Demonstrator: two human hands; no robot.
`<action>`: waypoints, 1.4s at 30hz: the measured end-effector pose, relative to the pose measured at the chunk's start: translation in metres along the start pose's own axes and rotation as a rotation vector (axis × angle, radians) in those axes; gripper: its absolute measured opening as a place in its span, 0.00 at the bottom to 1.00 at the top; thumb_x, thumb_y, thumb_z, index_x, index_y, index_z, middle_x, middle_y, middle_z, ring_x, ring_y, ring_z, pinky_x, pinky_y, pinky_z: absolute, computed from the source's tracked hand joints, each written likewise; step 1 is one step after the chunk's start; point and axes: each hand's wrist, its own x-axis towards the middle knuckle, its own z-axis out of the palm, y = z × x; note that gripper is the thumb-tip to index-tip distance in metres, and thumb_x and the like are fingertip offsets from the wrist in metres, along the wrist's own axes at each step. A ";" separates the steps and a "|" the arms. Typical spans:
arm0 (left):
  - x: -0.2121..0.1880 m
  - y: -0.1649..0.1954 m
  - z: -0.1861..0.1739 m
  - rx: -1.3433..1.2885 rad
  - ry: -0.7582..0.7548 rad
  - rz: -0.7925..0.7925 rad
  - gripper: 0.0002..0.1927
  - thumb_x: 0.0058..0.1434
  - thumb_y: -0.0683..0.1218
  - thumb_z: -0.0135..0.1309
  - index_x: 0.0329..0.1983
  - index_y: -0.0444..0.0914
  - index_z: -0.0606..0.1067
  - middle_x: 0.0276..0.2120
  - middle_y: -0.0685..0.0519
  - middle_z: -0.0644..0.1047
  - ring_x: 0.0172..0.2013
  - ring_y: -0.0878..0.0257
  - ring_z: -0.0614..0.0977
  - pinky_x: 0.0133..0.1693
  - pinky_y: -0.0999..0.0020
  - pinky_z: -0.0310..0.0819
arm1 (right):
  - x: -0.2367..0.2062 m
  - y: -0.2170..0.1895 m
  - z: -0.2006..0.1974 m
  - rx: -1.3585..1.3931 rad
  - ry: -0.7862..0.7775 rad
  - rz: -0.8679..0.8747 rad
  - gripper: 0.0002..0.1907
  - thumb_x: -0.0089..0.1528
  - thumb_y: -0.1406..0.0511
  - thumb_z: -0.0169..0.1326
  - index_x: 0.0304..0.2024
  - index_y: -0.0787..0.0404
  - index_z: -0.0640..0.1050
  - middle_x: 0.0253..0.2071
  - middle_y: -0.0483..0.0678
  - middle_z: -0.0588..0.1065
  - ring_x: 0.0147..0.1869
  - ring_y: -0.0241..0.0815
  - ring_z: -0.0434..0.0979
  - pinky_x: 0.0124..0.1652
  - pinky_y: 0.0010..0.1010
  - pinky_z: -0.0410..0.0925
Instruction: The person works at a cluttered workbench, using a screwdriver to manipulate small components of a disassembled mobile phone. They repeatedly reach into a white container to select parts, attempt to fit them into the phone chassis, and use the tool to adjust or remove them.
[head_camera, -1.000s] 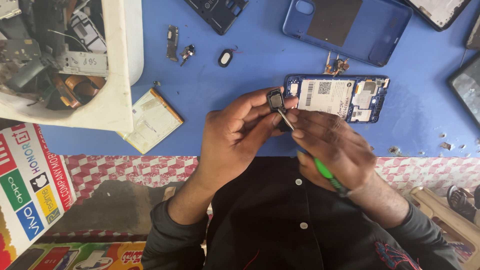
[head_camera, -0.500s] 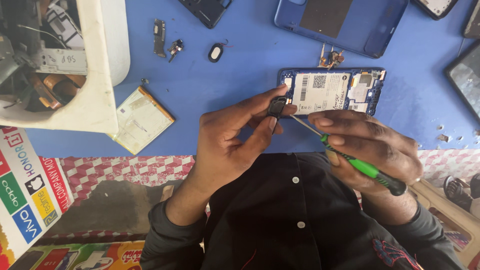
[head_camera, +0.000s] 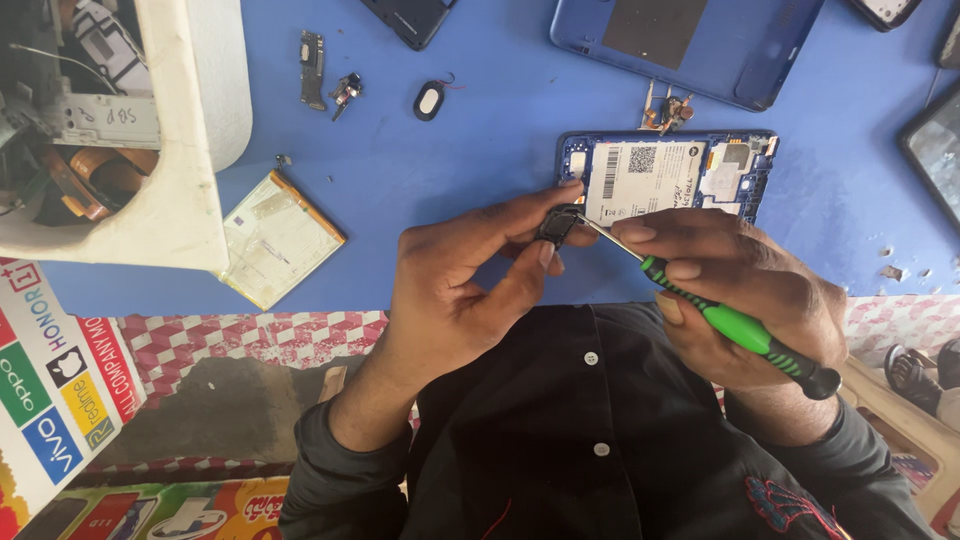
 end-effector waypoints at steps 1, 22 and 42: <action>0.000 0.000 0.000 0.000 0.000 0.006 0.18 0.73 0.33 0.54 0.65 0.36 0.72 0.46 0.50 0.85 0.45 0.69 0.87 0.47 0.77 0.85 | 0.001 -0.001 0.001 -0.010 0.000 -0.010 0.14 0.65 0.76 0.54 0.49 0.63 0.66 0.50 0.60 0.76 0.59 0.55 0.80 0.57 0.45 0.76; -0.018 -0.001 0.004 -0.366 -0.011 -0.157 0.26 0.78 0.30 0.47 0.76 0.35 0.58 0.66 0.40 0.73 0.49 0.57 0.88 0.47 0.69 0.86 | 0.006 -0.019 0.007 0.023 -0.062 0.058 0.13 0.68 0.60 0.54 0.45 0.65 0.71 0.47 0.56 0.78 0.56 0.54 0.82 0.53 0.44 0.79; -0.002 0.008 0.000 -0.374 0.012 -0.254 0.29 0.71 0.30 0.48 0.73 0.31 0.56 0.70 0.38 0.68 0.55 0.53 0.86 0.52 0.66 0.86 | 0.005 -0.002 0.015 -0.056 -0.093 0.023 0.09 0.69 0.65 0.53 0.45 0.65 0.71 0.48 0.59 0.77 0.54 0.56 0.82 0.52 0.45 0.77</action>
